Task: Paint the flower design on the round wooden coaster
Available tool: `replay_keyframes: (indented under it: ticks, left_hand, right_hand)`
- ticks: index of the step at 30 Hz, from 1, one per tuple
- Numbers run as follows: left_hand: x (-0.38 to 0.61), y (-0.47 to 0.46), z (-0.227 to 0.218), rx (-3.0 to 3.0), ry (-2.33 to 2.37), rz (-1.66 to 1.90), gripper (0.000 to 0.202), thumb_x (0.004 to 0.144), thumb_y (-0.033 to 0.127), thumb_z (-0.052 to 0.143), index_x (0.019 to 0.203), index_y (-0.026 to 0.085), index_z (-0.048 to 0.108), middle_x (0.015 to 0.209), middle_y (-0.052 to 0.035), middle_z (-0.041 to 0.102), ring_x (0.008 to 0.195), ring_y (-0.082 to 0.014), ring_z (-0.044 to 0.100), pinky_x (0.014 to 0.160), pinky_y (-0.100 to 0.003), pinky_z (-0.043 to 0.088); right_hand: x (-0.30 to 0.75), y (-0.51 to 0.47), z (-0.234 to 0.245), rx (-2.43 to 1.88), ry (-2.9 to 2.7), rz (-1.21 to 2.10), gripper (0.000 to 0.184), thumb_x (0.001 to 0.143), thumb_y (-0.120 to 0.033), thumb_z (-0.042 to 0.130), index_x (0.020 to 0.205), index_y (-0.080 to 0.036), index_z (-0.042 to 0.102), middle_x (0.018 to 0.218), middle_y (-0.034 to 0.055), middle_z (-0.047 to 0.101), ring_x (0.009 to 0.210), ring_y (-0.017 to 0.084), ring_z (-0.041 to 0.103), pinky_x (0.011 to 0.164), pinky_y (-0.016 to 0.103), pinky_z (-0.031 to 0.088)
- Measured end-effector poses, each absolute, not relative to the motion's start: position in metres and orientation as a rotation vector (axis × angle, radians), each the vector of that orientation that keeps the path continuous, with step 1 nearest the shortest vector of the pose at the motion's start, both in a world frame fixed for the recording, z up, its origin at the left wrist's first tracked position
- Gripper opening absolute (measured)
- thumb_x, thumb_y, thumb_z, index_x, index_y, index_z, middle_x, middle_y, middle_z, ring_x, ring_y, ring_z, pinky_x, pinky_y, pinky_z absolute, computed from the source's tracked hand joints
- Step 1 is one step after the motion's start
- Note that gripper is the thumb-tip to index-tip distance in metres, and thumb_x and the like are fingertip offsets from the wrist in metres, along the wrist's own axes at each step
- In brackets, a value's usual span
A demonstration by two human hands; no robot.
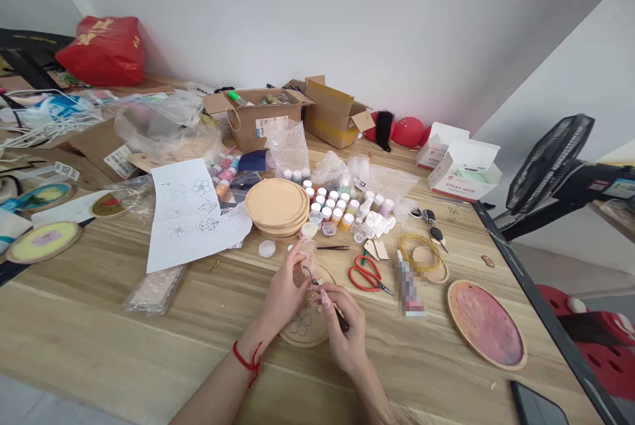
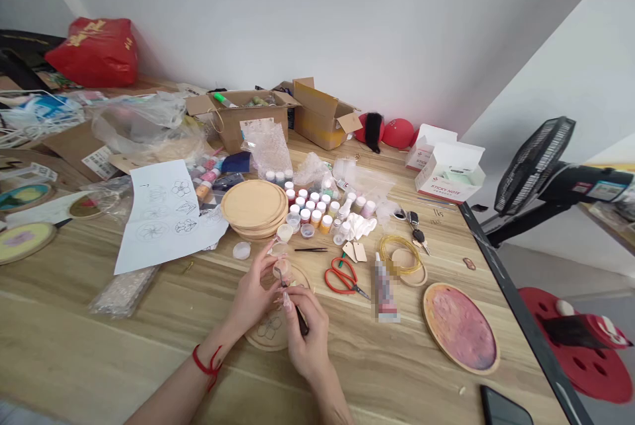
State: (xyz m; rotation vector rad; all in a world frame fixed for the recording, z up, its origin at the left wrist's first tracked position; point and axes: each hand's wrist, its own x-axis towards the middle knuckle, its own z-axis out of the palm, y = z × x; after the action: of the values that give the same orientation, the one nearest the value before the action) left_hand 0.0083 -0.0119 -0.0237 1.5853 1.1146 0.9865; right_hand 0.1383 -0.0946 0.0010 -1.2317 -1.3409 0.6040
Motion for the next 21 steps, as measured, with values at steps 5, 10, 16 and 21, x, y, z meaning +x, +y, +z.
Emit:
replay_keyframes:
  ticks: [5, 10, 16, 21]
  left_hand:
    - [0.0057, -0.0089, -0.0228, 1.540, 1.163, 1.044, 0.076, 0.085, 0.020, 0.063, 0.152, 0.028, 0.028, 0.129, -0.0096, 0.062, 0.123, -0.0222, 0.059, 0.107, -0.041, 0.044]
    - [0.0062, -0.0133, -0.0252, 1.628, 1.139, 0.972, 0.072, 0.088, 0.027, 0.063, 0.152, 0.027, 0.028, 0.129, -0.0121, 0.063, 0.123, -0.0251, 0.059, 0.107, -0.044, 0.044]
    - [0.0043, -0.0097, -0.0256, 1.581, 1.159, 1.023, 0.076, 0.085, 0.019, 0.062, 0.152, 0.029, 0.028, 0.129, -0.0093, 0.062, 0.123, -0.0229, 0.060, 0.106, -0.041, 0.045]
    - [0.0034, -0.0094, -0.0256, 1.615, 1.151, 1.009, 0.074, 0.087, 0.030, 0.065, 0.152, 0.028, 0.028, 0.129, -0.0108, 0.062, 0.123, -0.0238, 0.059, 0.107, -0.043, 0.044]
  right_hand:
    - [0.1383, -0.0948, 0.0014, -1.223, -1.331, 0.575, 0.022, 0.097, -0.019, 0.051, 0.092, -0.022, 0.072, 0.098, 0.0083, 0.074, 0.094, 0.020, 0.071, 0.084, 0.030, 0.055]
    - [0.1376, -0.0935, 0.0015, -1.237, -1.324, 0.549, 0.022, 0.097, -0.019, 0.050, 0.095, -0.022, 0.072, 0.102, 0.0084, 0.073, 0.097, 0.019, 0.070, 0.085, 0.030, 0.055]
    - [0.1365, -0.0947, 0.0036, -1.211, -1.339, 0.574, 0.024, 0.097, -0.018, 0.050, 0.088, -0.022, 0.072, 0.094, 0.0070, 0.075, 0.092, 0.019, 0.071, 0.082, 0.028, 0.056]
    - [0.1372, -0.0935, 0.0003, -1.258, -1.323, 0.499, 0.022, 0.097, -0.019, 0.050, 0.092, -0.021, 0.072, 0.102, 0.0096, 0.073, 0.097, 0.020, 0.071, 0.084, 0.030, 0.056]
